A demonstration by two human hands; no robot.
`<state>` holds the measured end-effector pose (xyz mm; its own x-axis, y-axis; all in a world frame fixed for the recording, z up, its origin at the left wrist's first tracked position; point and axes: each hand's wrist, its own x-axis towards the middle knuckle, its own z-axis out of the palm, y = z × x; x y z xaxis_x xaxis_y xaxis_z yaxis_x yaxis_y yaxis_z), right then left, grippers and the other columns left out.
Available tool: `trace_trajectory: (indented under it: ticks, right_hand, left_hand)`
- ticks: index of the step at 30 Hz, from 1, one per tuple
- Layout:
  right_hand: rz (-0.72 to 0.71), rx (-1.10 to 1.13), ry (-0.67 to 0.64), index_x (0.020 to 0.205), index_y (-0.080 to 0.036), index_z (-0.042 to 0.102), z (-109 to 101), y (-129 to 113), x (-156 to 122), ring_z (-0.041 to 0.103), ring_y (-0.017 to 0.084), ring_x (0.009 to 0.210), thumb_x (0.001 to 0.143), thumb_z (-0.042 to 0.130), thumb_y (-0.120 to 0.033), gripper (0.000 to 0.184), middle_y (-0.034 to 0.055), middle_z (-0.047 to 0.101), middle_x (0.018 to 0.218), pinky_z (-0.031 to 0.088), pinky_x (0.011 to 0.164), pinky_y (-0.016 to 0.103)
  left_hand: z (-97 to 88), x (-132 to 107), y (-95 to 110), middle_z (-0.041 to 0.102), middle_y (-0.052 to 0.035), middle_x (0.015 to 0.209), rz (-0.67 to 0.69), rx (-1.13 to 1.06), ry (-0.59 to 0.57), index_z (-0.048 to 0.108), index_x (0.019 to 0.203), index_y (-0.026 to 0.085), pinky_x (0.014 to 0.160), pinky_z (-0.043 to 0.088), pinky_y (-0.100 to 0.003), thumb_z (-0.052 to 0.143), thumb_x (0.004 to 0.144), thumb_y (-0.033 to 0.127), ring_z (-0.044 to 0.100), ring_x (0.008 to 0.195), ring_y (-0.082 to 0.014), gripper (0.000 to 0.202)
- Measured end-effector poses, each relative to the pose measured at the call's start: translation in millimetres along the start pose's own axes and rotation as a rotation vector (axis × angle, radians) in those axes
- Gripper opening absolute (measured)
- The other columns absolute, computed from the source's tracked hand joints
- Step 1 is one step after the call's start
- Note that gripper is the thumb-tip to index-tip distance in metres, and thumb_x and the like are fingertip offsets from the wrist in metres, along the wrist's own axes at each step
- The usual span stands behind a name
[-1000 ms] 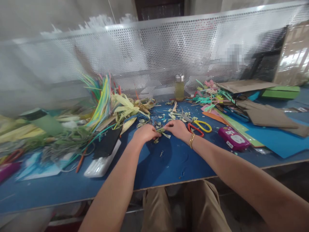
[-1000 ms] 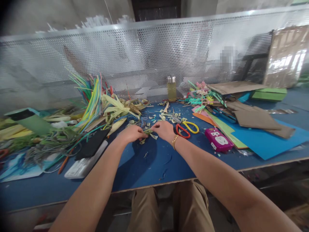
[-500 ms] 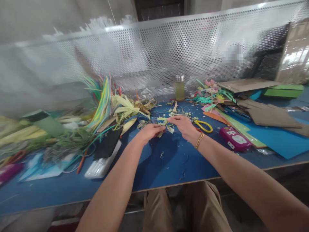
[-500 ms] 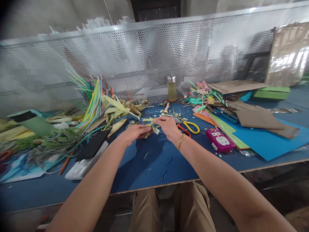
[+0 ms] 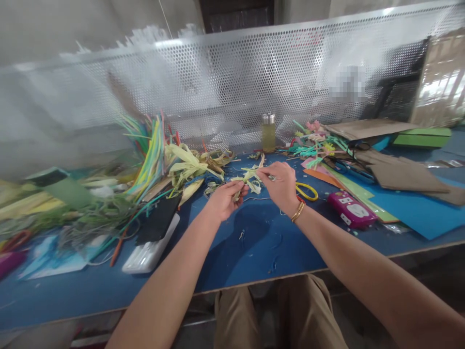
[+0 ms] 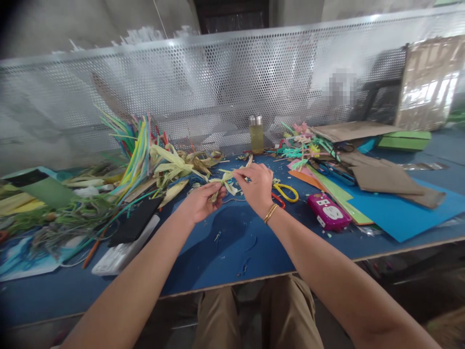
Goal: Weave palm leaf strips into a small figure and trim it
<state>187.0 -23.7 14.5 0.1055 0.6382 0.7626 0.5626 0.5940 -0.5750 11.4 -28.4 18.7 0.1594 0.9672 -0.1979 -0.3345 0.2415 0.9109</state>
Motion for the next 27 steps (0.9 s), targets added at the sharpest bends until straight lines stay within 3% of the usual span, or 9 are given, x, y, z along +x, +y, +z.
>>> trace_trajectory:
  ticks: [4,11,18,27]
  right_hand:
    - [-0.245,-0.299,-0.049,0.083,-0.032,0.075,-9,-6,-1,0.052,0.020,0.087,0.088,0.059,-0.032,0.017,0.0004,0.068,0.079,0.027,0.091,0.041]
    - [-0.283,-0.423,0.023,0.082,-0.030,0.074,-9,-6,-1,0.049,0.020,0.084,0.092,0.053,-0.033,0.023,0.0005,0.067,0.079,0.025,0.089,0.042]
    - [-0.505,-0.448,-0.122,0.094,-0.034,0.070,-12,-10,-5,0.051,0.017,0.086,0.095,0.049,-0.032,0.022,-0.0023,0.068,0.080,0.024,0.087,0.041]
    - [-0.497,-0.446,-0.221,0.100,-0.036,0.067,-15,-17,-8,0.053,0.018,0.093,0.097,0.046,-0.030,0.023,-0.0033,0.069,0.087,0.026,0.089,0.041]
  left_hand:
    - [0.5,-1,3,0.065,-0.0002,0.069,-0.121,-0.140,-0.063,0.064,0.078,0.016,0.052,0.045,-0.020,0.072,0.072,0.016,0.062,0.063,-0.0105,0.010]
    - [4.0,-5,7,0.064,-0.0008,0.068,-0.154,-0.207,-0.054,0.063,0.078,0.015,0.049,0.045,-0.018,0.068,0.075,0.012,0.062,0.060,-0.0095,0.006]
    - [2.1,-4,6,0.060,-0.0002,0.067,-0.146,-0.243,-0.077,0.062,0.078,0.013,0.045,0.045,-0.016,0.067,0.076,0.015,0.059,0.056,-0.0083,0.006]
    - [4.2,-4,4,0.057,0.0019,0.065,-0.088,-0.240,-0.072,0.062,0.076,0.014,0.045,0.043,-0.013,0.071,0.073,0.015,0.055,0.053,-0.0052,0.010]
